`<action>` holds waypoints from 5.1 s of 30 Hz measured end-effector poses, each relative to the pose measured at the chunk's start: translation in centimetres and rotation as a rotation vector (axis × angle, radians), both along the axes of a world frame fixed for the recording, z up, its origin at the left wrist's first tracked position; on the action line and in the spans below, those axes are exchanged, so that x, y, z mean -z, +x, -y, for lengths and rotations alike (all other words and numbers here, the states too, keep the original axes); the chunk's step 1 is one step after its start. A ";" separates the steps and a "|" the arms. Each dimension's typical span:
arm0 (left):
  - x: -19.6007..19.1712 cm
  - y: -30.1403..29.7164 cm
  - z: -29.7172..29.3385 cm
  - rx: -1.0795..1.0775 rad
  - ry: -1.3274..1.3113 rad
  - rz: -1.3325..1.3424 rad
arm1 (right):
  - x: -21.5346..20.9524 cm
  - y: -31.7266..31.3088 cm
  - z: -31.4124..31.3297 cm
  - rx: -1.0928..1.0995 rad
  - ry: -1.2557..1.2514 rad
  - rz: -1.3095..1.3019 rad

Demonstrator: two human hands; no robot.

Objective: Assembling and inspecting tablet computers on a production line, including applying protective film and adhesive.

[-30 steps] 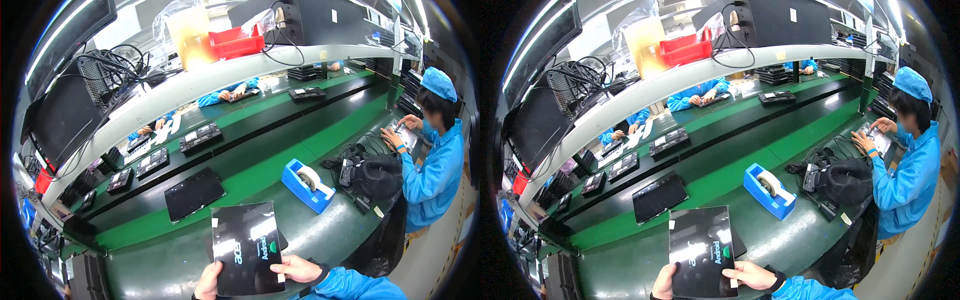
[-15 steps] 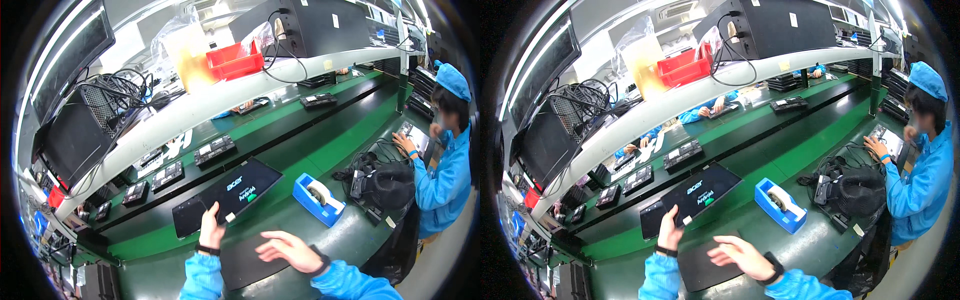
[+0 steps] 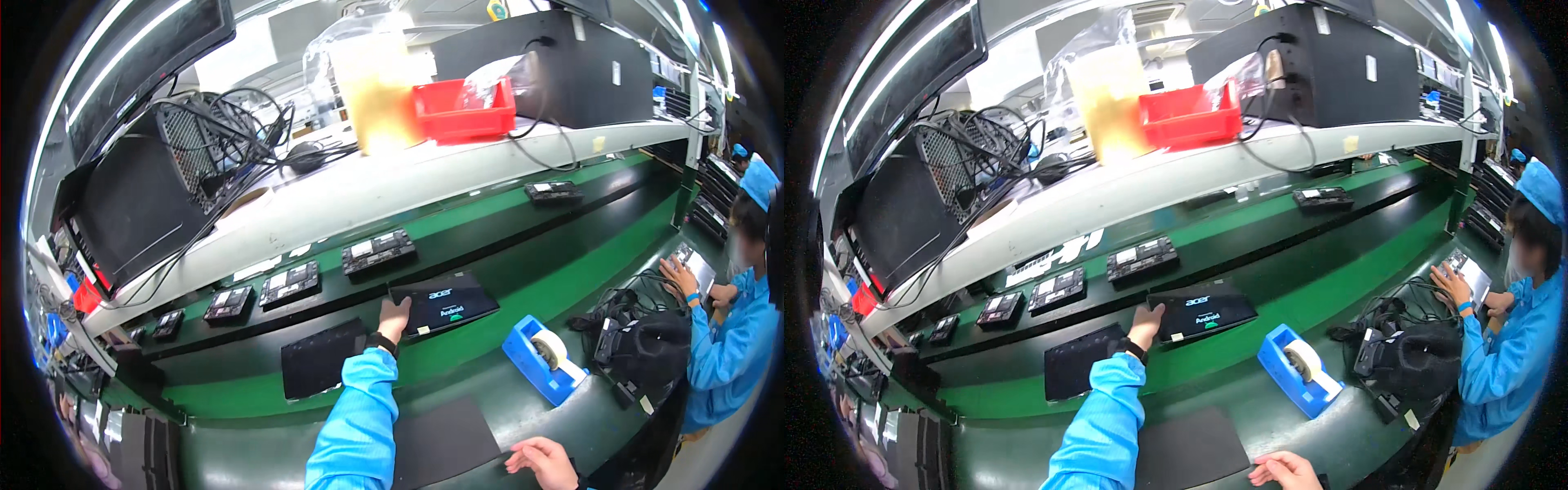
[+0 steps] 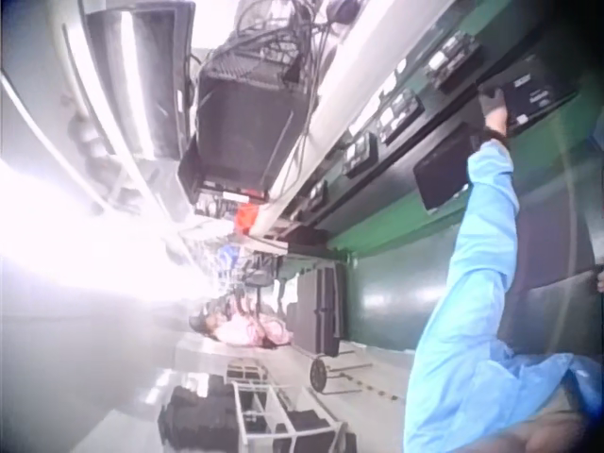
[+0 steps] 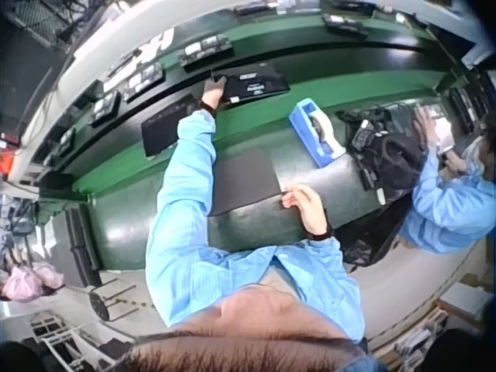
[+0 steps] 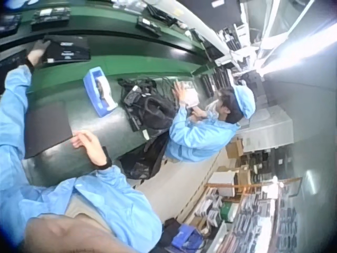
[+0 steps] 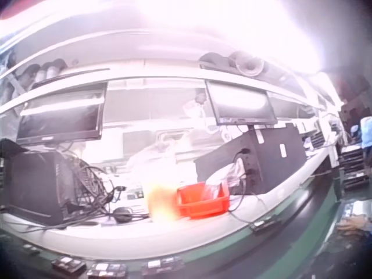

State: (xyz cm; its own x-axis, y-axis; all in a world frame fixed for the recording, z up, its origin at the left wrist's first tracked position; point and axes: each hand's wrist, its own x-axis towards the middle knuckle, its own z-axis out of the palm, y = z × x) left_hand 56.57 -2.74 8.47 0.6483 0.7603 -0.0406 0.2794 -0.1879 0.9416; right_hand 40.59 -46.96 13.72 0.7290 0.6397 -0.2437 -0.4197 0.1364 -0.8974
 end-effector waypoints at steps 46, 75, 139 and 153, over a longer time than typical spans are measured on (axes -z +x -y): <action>-1.7 -37.2 17.4 -0.293 -0.519 0.375 | 1.7 0.9 -4.7 -0.026 -0.350 0.406; -3.2 -38.9 20.6 -0.120 0.039 -0.122 | 3.2 1.9 -3.7 -0.195 -0.211 0.146; -8.1 -31.7 9.1 0.554 -0.355 -0.222 | -3.0 -6.5 1.9 -0.645 0.079 -0.289; -3.9 -32.8 23.9 0.147 -0.780 0.301 | -2.0 -3.8 0.6 -0.454 0.187 -0.101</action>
